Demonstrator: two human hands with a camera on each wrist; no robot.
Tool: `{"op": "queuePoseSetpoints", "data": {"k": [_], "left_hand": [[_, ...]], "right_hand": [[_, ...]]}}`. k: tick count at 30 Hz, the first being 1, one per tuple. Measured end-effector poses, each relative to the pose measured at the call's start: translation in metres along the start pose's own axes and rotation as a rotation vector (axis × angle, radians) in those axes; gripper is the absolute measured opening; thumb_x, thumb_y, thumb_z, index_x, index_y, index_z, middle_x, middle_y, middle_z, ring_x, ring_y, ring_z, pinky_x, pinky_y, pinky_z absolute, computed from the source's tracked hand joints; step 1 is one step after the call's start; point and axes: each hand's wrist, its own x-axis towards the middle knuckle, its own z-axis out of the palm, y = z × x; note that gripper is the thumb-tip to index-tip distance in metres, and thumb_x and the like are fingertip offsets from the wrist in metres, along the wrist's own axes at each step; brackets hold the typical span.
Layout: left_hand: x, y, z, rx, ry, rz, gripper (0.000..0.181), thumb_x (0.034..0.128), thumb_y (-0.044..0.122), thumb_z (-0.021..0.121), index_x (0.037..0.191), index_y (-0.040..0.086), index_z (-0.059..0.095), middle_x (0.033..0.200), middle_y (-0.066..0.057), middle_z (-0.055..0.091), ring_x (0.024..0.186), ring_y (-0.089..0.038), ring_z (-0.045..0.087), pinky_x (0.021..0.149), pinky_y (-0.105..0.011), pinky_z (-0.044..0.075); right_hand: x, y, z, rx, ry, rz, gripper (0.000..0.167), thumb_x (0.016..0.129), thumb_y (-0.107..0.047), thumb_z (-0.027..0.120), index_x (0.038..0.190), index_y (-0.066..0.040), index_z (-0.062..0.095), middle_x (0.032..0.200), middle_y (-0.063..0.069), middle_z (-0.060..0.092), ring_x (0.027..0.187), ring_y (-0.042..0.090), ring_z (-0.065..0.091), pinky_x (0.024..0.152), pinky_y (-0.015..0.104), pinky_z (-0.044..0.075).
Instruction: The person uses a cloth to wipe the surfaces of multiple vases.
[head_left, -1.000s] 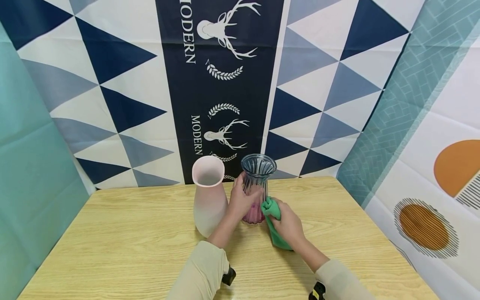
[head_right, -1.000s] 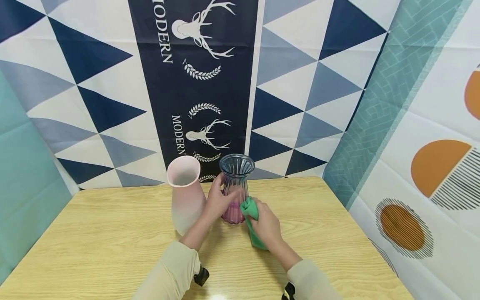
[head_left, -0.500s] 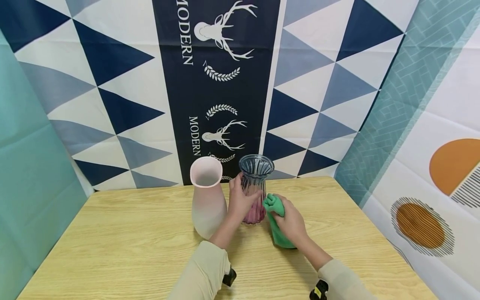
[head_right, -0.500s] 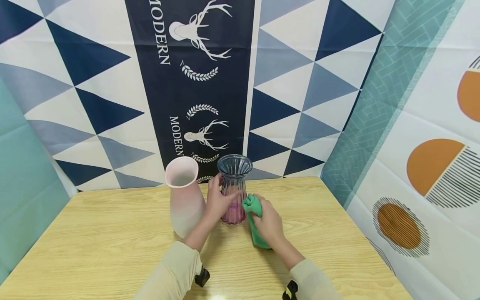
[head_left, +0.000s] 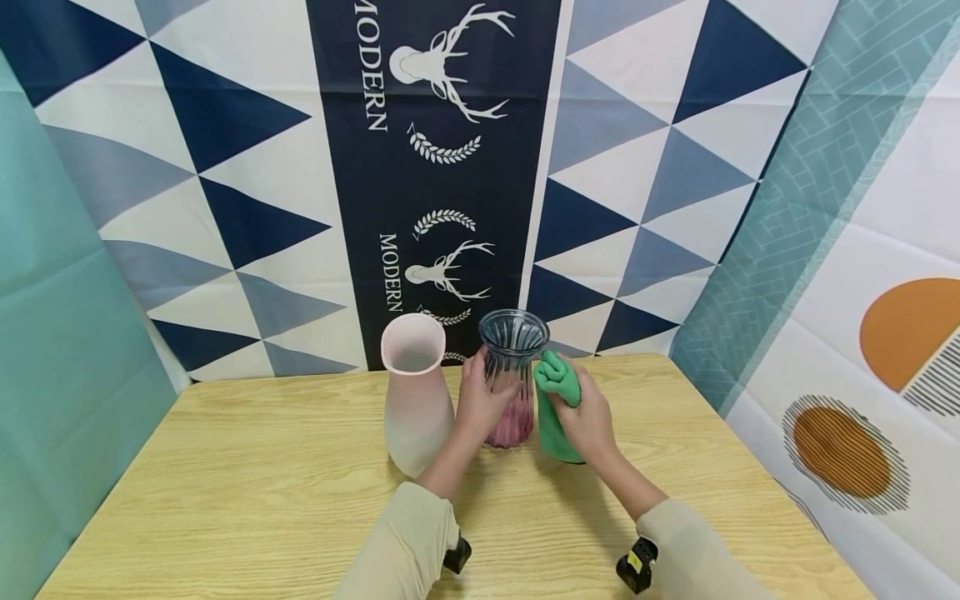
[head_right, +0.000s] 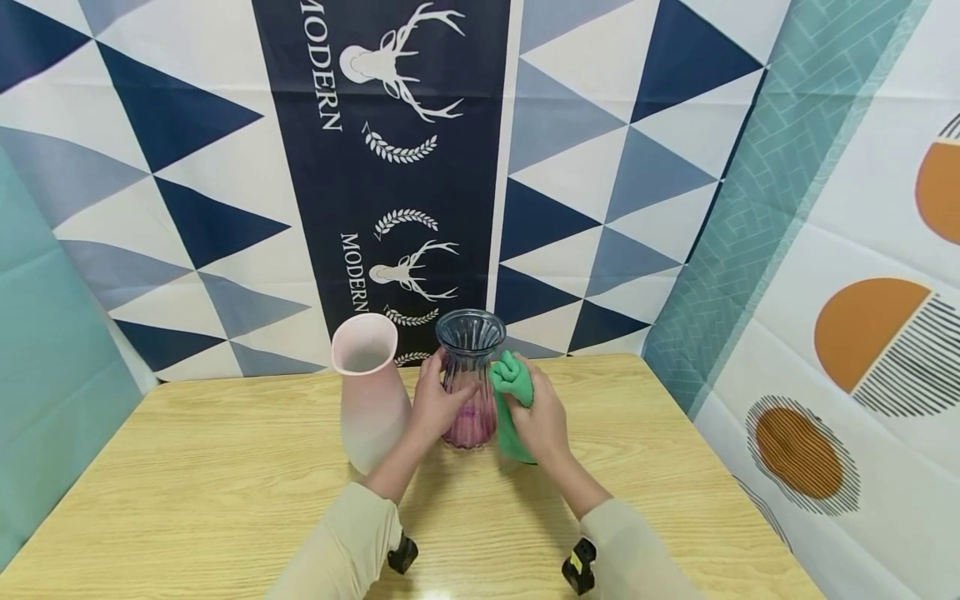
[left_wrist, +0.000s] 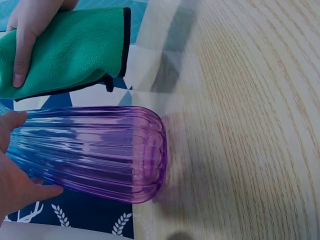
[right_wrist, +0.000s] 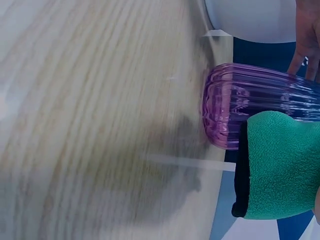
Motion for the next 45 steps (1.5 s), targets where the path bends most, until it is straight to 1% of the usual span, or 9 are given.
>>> {"op": "queuePoseSetpoints", "data": {"k": [7, 11, 17, 20, 27, 31, 34, 39, 45], "left_hand": [[-0.001, 0.002, -0.004, 0.002, -0.050, 0.009, 0.068, 0.0806, 0.013, 0.070, 0.137, -0.006, 0.037, 0.135, -0.024, 0.042, 0.125, -0.036, 0.045, 0.107, -0.045, 0.036], [-0.003, 0.005, -0.007, 0.008, -0.082, 0.033, 0.068, 0.0829, 0.011, 0.066, 0.139, -0.008, 0.033, 0.136, -0.025, 0.039, 0.126, -0.037, 0.044, 0.108, -0.046, 0.035], [-0.004, 0.004, -0.009, 0.033, -0.091, 0.070, 0.066, 0.0840, 0.008, 0.065, 0.138, -0.010, 0.032, 0.135, -0.027, 0.037, 0.124, -0.040, 0.044, 0.107, -0.049, 0.036], [-0.004, 0.004, -0.009, 0.036, -0.096, 0.071, 0.066, 0.0844, 0.008, 0.065, 0.138, -0.010, 0.031, 0.135, -0.028, 0.036, 0.124, -0.041, 0.044, 0.107, -0.048, 0.035], [-0.004, 0.005, -0.010, 0.045, -0.128, 0.043, 0.066, 0.0861, 0.009, 0.063, 0.140, -0.007, 0.029, 0.138, -0.025, 0.034, 0.127, -0.039, 0.042, 0.109, -0.047, 0.034], [-0.003, 0.004, -0.009, 0.049, -0.130, 0.041, 0.065, 0.0864, 0.009, 0.062, 0.140, -0.008, 0.029, 0.138, -0.025, 0.034, 0.127, -0.039, 0.042, 0.109, -0.047, 0.033], [-0.003, 0.005, -0.009, 0.053, -0.133, 0.038, 0.065, 0.0871, 0.010, 0.062, 0.141, -0.007, 0.029, 0.138, -0.024, 0.034, 0.128, -0.039, 0.041, 0.110, -0.047, 0.033], [-0.003, 0.006, -0.011, 0.057, -0.141, 0.044, 0.066, 0.0871, 0.010, 0.062, 0.140, -0.008, 0.028, 0.137, -0.025, 0.034, 0.127, -0.039, 0.042, 0.108, -0.048, 0.034], [-0.003, 0.007, -0.012, 0.032, -0.147, 0.039, 0.066, 0.0870, 0.011, 0.061, 0.141, -0.008, 0.028, 0.137, -0.026, 0.033, 0.127, -0.039, 0.042, 0.109, -0.048, 0.034]], "right_hand": [[0.008, -0.004, 0.003, 0.043, 0.012, 0.008, 0.050, 0.083, -0.008, 0.070, 0.130, -0.006, 0.052, 0.126, 0.020, 0.058, 0.115, 0.037, 0.055, 0.094, 0.053, 0.044], [0.012, -0.005, 0.006, 0.062, 0.012, 0.007, 0.051, 0.082, -0.008, 0.070, 0.129, -0.005, 0.052, 0.125, 0.018, 0.059, 0.115, 0.036, 0.055, 0.094, 0.051, 0.044], [0.013, -0.005, 0.009, 0.073, -0.005, 0.017, 0.050, 0.082, -0.009, 0.070, 0.129, -0.005, 0.053, 0.125, 0.018, 0.059, 0.117, 0.035, 0.054, 0.096, 0.051, 0.043], [0.013, -0.004, 0.010, 0.065, -0.028, 0.023, 0.050, 0.083, -0.010, 0.069, 0.130, -0.005, 0.052, 0.126, 0.018, 0.058, 0.117, 0.036, 0.054, 0.096, 0.052, 0.043], [0.010, -0.001, 0.011, 0.028, -0.076, 0.022, 0.050, 0.082, -0.007, 0.070, 0.129, -0.003, 0.052, 0.126, 0.020, 0.057, 0.118, 0.038, 0.053, 0.097, 0.053, 0.043], [0.008, 0.002, 0.011, 0.017, -0.102, 0.016, 0.049, 0.081, -0.006, 0.070, 0.127, -0.001, 0.053, 0.124, 0.020, 0.058, 0.116, 0.038, 0.054, 0.096, 0.053, 0.043], [0.005, 0.004, 0.011, -0.008, -0.125, 0.024, 0.049, 0.081, -0.007, 0.071, 0.127, -0.003, 0.054, 0.123, 0.020, 0.059, 0.115, 0.037, 0.055, 0.095, 0.053, 0.044], [-0.001, 0.010, 0.010, -0.045, -0.193, 0.045, 0.050, 0.083, -0.011, 0.070, 0.130, -0.005, 0.052, 0.127, 0.019, 0.057, 0.117, 0.037, 0.053, 0.096, 0.054, 0.043], [-0.010, 0.015, 0.009, -0.099, -0.267, 0.065, 0.051, 0.084, -0.015, 0.069, 0.131, -0.006, 0.051, 0.129, 0.019, 0.056, 0.118, 0.037, 0.053, 0.097, 0.053, 0.043]]}}
